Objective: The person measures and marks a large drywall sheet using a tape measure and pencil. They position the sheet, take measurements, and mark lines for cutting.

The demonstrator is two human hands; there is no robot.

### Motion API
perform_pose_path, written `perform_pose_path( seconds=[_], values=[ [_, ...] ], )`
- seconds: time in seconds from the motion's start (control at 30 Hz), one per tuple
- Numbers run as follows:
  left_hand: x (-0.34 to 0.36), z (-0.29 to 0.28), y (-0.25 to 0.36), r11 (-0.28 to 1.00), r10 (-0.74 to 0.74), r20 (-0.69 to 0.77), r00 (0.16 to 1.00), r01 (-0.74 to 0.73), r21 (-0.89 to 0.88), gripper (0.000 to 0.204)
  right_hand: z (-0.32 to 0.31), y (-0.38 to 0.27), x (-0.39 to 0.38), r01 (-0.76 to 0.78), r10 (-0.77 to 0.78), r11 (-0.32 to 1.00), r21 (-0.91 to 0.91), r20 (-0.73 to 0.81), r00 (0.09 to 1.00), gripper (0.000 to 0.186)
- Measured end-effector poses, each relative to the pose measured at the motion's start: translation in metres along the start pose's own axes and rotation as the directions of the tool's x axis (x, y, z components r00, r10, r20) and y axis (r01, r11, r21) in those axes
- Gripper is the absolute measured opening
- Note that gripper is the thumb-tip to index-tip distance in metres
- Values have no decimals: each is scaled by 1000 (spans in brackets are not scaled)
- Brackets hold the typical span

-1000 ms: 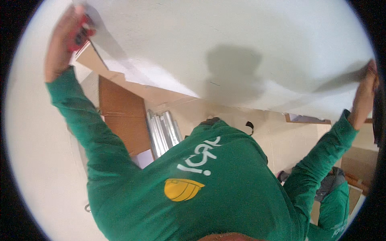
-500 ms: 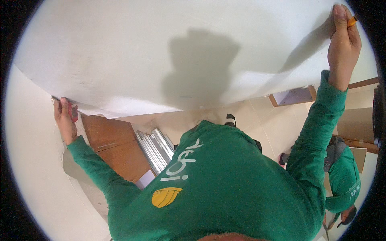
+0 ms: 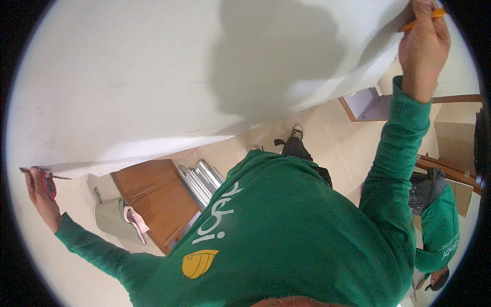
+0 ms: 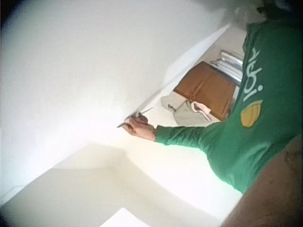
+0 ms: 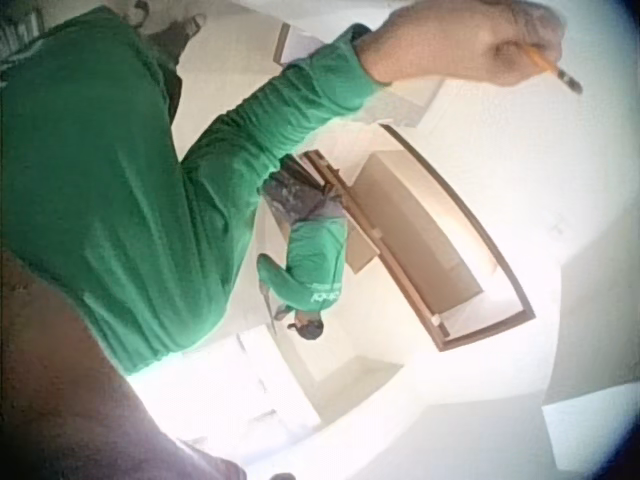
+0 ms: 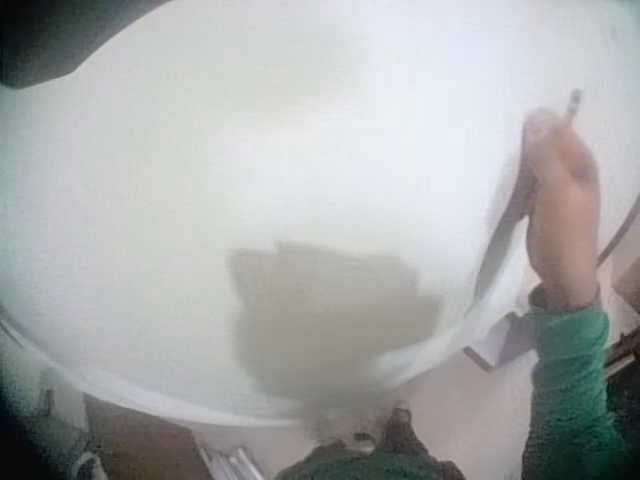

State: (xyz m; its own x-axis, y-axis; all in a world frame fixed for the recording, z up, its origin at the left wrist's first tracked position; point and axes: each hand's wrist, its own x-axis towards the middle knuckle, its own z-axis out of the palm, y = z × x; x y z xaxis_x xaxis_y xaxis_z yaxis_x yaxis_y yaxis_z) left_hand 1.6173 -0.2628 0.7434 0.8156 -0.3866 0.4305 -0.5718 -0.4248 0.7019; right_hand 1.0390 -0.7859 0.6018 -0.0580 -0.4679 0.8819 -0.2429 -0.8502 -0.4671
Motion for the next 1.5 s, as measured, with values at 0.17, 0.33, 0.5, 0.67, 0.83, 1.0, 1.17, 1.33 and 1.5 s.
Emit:
perform_pose_path(
  seconds=[0.17, 0.33, 0.5, 0.67, 0.83, 1.0, 1.17, 1.33, 1.5],
  values=[
    [14, 21, 36, 987, 28, 7, 1000, -28, 159, 54, 54, 52, -22, -163, 158, 986, -39, -106, 982, 35],
    [13, 67, 65, 973, -8, 144, 990, -26, 231, 38, 64, 138, -73, -424, 393, 892, 155, 194, 899, 35],
    [-7, 163, 68, 955, 8, 188, 982, -63, 290, 48, 94, 205, -136, -502, 445, 843, 196, 271, 853, 35],
    [-30, 251, 53, 899, 220, 163, 962, -265, 349, 64, 93, 269, -198, -622, 544, 771, 136, 364, 756, 37],
    [-33, 308, 85, 914, 13, 217, 976, -100, 392, 64, 90, 306, -196, -640, 567, 765, 76, 393, 724, 40],
    [-43, 373, 105, 874, 208, 233, 950, -287, 392, 54, 94, 392, -210, -703, 634, 709, -45, 478, 608, 40],
    [-56, 413, 119, 839, 196, 237, 951, -288, 461, 55, 142, 452, -223, -655, 694, 714, -248, 371, 617, 37],
    [-43, 477, 160, 809, 291, 264, 920, -384, 445, 55, 190, 635, -230, -359, 666, 703, -615, 391, 635, 49],
    [-62, 506, 137, 781, 214, 238, 947, -312, 541, 47, 230, 525, -228, -749, 732, 625, -221, 500, 463, 53]
  ],
)
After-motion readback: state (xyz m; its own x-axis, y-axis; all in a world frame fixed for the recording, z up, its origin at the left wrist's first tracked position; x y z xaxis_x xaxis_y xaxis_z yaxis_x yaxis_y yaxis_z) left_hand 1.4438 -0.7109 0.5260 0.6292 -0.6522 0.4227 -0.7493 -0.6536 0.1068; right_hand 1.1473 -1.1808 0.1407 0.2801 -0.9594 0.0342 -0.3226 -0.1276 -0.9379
